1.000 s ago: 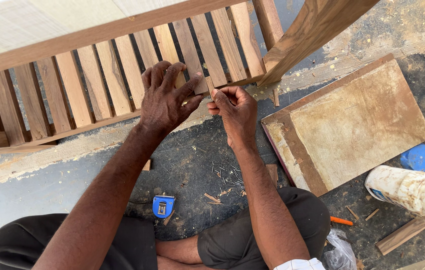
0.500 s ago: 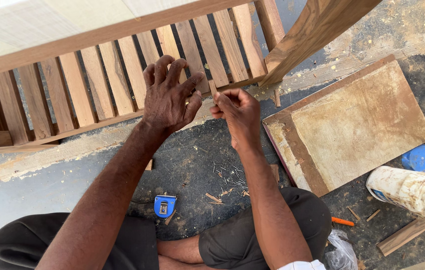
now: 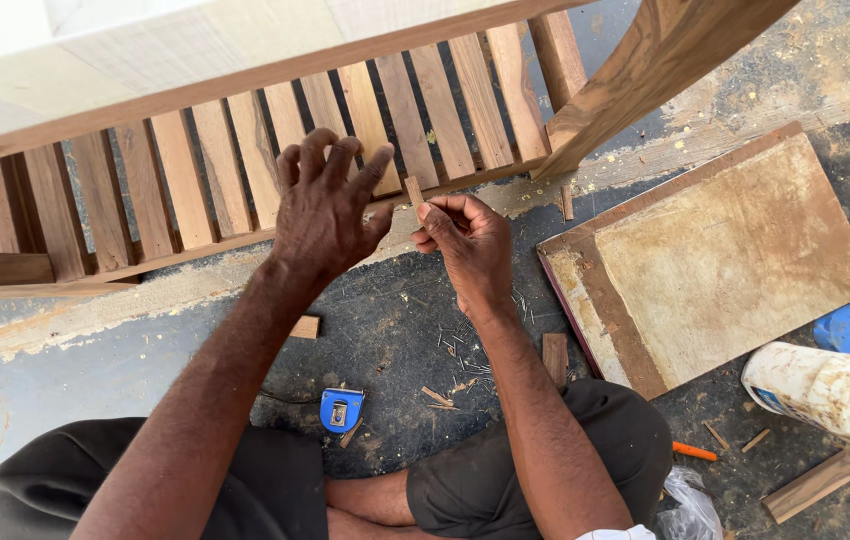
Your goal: The person sits on the floor fitting small wooden spacer blocks into the slatted frame of a wooden chair, pressing them into gaps between slats and marking a block with a pencil. They then pick up a chisel and mallet and shape or trim a wooden block by hand.
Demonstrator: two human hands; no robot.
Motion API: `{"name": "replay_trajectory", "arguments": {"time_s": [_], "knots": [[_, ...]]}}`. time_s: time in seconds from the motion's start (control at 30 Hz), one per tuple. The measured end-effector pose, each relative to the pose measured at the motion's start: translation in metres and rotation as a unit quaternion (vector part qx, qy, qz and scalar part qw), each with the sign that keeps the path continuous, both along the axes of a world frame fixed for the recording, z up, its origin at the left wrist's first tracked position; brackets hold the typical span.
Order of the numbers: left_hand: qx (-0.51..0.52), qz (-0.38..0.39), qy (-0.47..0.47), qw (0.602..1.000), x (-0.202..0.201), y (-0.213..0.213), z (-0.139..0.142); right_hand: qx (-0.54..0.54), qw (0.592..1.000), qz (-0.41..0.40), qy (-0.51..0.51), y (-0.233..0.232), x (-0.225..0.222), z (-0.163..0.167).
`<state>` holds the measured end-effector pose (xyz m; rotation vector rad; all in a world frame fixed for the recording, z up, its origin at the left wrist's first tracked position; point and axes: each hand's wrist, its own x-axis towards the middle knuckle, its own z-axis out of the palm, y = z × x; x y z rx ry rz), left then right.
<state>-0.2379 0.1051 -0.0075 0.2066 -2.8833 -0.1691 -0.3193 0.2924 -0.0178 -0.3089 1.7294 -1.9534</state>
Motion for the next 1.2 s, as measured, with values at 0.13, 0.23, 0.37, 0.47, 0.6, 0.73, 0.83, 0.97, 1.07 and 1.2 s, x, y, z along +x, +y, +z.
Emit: {"name": "replay_trajectory", "arguments": {"time_s": [0.13, 0.23, 0.37, 0.47, 0.6, 0.73, 0.83, 0.97, 1.07, 1.2], "knots": [[-0.006, -0.004, 0.009, 1.0, -0.002, 0.003, -0.004, 0.03, 0.999, 0.005, 0.022, -0.002, 0.0, -0.001], [-0.029, -0.009, -0.001, 1.0, -0.006, 0.0, -0.004, 0.033, 0.999, 0.01, 0.034, -0.004, 0.001, -0.002], [-0.059, -0.009, 0.016, 0.998, -0.012, -0.001, -0.003, 0.036, 0.998, 0.021, 0.038, -0.005, 0.0, -0.004], [-0.044, -0.011, -0.001, 0.999, -0.013, 0.0, -0.001, 0.045, 0.998, 0.02, 0.033, -0.005, 0.0, -0.004], [-0.022, -0.016, -0.006, 1.0, -0.012, -0.002, 0.0, 0.053, 0.997, 0.032, 0.047, -0.006, 0.0, -0.005], [0.016, -0.019, -0.01, 1.0, -0.009, -0.005, 0.001, 0.05, 0.997, 0.026, 0.047, -0.008, 0.002, -0.008], [-0.007, -0.023, 0.004, 1.0, -0.002, -0.007, 0.002, 0.04, 0.998, 0.013, 0.041, -0.01, 0.003, -0.012], [-0.007, -0.027, 0.019, 0.999, 0.0, -0.005, 0.001, 0.026, 0.999, 0.003, 0.043, -0.012, 0.003, -0.016], [-0.007, -0.027, 0.022, 0.999, -0.001, -0.005, 0.001, 0.016, 0.999, 0.006, 0.044, -0.012, 0.001, -0.016], [0.008, -0.027, 0.019, 0.999, -0.002, -0.005, 0.002, 0.025, 0.999, 0.003, 0.042, -0.013, 0.0, -0.014]]}}
